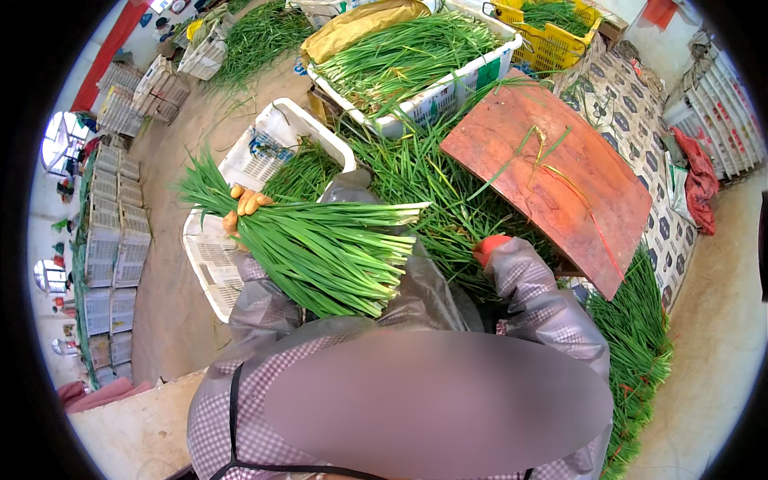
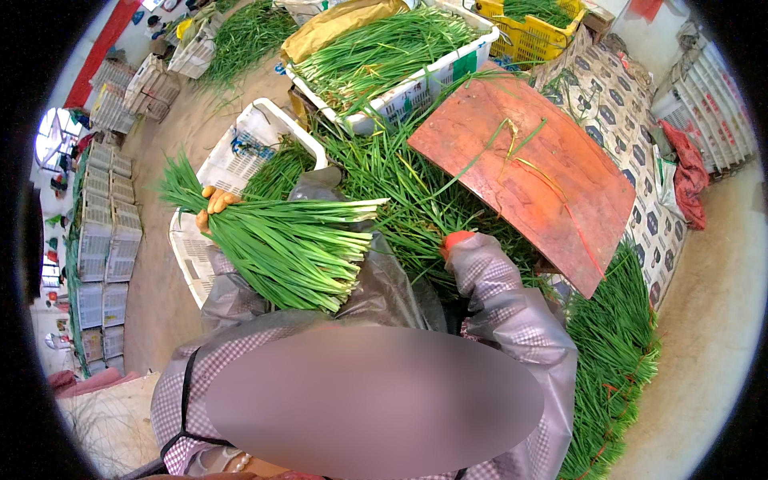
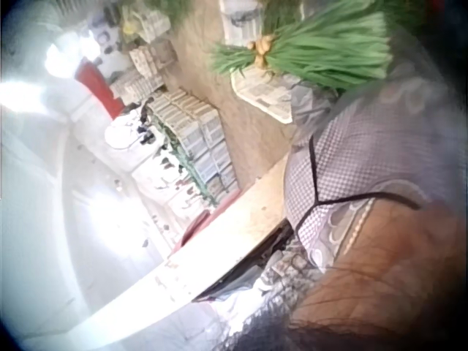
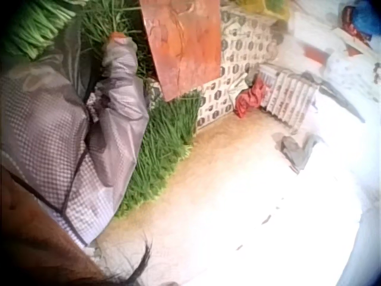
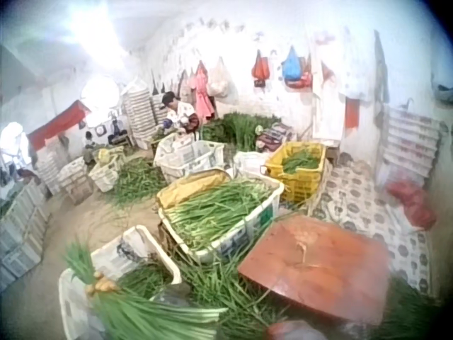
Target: The person bundles green leaf vegetables by taking a bunch from a basket, gathering them into a bundle, and securing it with a red string.
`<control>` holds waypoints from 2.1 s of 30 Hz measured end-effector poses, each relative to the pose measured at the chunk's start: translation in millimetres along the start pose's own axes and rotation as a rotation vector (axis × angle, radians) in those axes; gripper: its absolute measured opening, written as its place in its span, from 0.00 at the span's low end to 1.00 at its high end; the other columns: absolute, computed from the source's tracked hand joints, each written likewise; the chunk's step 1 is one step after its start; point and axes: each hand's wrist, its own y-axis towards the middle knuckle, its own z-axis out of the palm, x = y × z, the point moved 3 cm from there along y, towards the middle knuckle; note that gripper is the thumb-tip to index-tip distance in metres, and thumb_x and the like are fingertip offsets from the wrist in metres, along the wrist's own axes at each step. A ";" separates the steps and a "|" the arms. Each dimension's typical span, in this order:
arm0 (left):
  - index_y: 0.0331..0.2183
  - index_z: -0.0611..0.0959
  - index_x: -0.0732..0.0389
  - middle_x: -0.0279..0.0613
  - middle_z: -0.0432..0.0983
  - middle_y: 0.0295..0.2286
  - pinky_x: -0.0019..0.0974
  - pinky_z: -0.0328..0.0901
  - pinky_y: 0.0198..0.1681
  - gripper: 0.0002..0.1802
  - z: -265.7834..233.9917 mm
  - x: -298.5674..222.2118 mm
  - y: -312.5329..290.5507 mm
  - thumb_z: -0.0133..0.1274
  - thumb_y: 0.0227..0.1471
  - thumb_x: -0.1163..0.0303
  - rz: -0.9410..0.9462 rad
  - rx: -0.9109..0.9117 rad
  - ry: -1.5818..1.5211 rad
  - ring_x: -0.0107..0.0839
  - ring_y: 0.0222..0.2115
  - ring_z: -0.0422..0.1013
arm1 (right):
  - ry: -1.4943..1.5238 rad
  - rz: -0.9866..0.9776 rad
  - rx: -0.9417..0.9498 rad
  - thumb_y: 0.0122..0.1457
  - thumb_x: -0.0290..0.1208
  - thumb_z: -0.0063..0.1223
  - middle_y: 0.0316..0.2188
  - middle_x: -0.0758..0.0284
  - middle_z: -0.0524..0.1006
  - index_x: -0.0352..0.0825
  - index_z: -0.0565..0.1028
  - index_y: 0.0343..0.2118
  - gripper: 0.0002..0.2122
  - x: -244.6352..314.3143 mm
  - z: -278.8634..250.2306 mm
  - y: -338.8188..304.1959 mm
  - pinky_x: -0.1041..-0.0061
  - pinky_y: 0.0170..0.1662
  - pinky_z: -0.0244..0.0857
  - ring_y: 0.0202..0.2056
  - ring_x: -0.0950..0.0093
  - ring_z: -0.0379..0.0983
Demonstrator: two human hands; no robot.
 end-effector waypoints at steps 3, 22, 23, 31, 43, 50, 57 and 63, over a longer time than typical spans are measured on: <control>0.45 0.67 0.59 0.30 0.62 0.27 0.37 0.57 0.57 0.20 -2.0 -0.7 -1.3 0.51 0.48 0.73 -0.002 -0.034 -0.021 0.25 0.33 0.63 | 0.477 0.047 0.006 0.57 0.51 0.51 0.19 0.69 0.75 0.40 0.81 0.39 0.19 11.0 4.3 6.4 0.75 0.28 0.66 0.20 0.76 0.70; 0.46 0.67 0.60 0.30 0.62 0.28 0.38 0.54 0.59 0.23 -15.4 -8.6 0.6 0.52 0.48 0.72 -0.024 -0.048 0.056 0.25 0.34 0.62 | 1.528 0.210 -0.393 0.55 0.31 0.58 0.18 0.66 0.76 0.32 0.79 0.29 0.07 -12.6 46.1 62.7 0.78 0.14 0.55 0.11 0.78 0.63; 0.46 0.67 0.60 0.30 0.61 0.28 0.39 0.53 0.59 0.23 -16.4 -10.0 -0.7 0.52 0.47 0.72 -0.011 -0.059 0.043 0.24 0.34 0.61 | 1.590 0.269 -0.596 0.53 0.32 0.59 0.17 0.67 0.76 0.31 0.79 0.29 0.08 -30.8 37.2 58.5 0.79 0.14 0.56 0.12 0.80 0.64; 0.46 0.67 0.61 0.32 0.62 0.28 0.38 0.56 0.59 0.22 -20.0 -4.8 -3.7 0.52 0.47 0.72 0.002 -0.094 0.000 0.27 0.35 0.63 | 0.473 -0.565 -0.539 0.57 0.28 0.52 0.48 0.56 0.73 0.41 0.63 0.59 0.25 10.8 -10.4 38.6 0.73 0.55 0.61 0.49 0.65 0.71; 0.45 0.69 0.62 0.34 0.67 0.30 0.38 0.58 0.58 0.21 -36.5 -11.1 -10.6 0.54 0.47 0.72 0.014 -0.154 0.003 0.29 0.36 0.68 | 0.793 -0.391 -0.124 0.50 0.42 0.64 0.38 0.66 0.80 0.34 0.77 0.46 0.22 14.7 -5.2 54.5 0.76 0.47 0.67 0.40 0.77 0.74; 0.44 0.71 0.63 0.35 0.69 0.30 0.39 0.59 0.57 0.20 -34.9 -4.6 -4.4 0.54 0.48 0.71 0.002 -0.157 0.031 0.29 0.37 0.68 | 1.134 -0.353 -0.331 0.50 0.35 0.64 0.28 0.66 0.81 0.31 0.81 0.35 0.14 59.0 27.5 92.4 0.77 0.36 0.68 0.29 0.78 0.74; 0.45 0.72 0.65 0.36 0.72 0.30 0.39 0.60 0.56 0.19 -40.8 -14.9 -8.2 0.52 0.50 0.71 0.039 -0.251 0.132 0.31 0.37 0.69 | -0.197 0.227 -0.195 0.49 0.41 0.60 0.43 0.58 0.77 0.38 0.76 0.45 0.21 -27.7 -18.9 40.2 0.67 0.47 0.68 0.45 0.68 0.75; 0.44 0.75 0.65 0.40 0.76 0.31 0.38 0.60 0.56 0.17 -53.7 -13.8 -2.3 0.52 0.51 0.70 -0.036 -0.333 0.165 0.33 0.36 0.72 | 0.871 -0.429 -0.103 0.58 0.37 0.55 0.36 0.66 0.77 0.34 0.75 0.45 0.15 61.3 2.2 25.9 0.73 0.37 0.69 0.32 0.76 0.73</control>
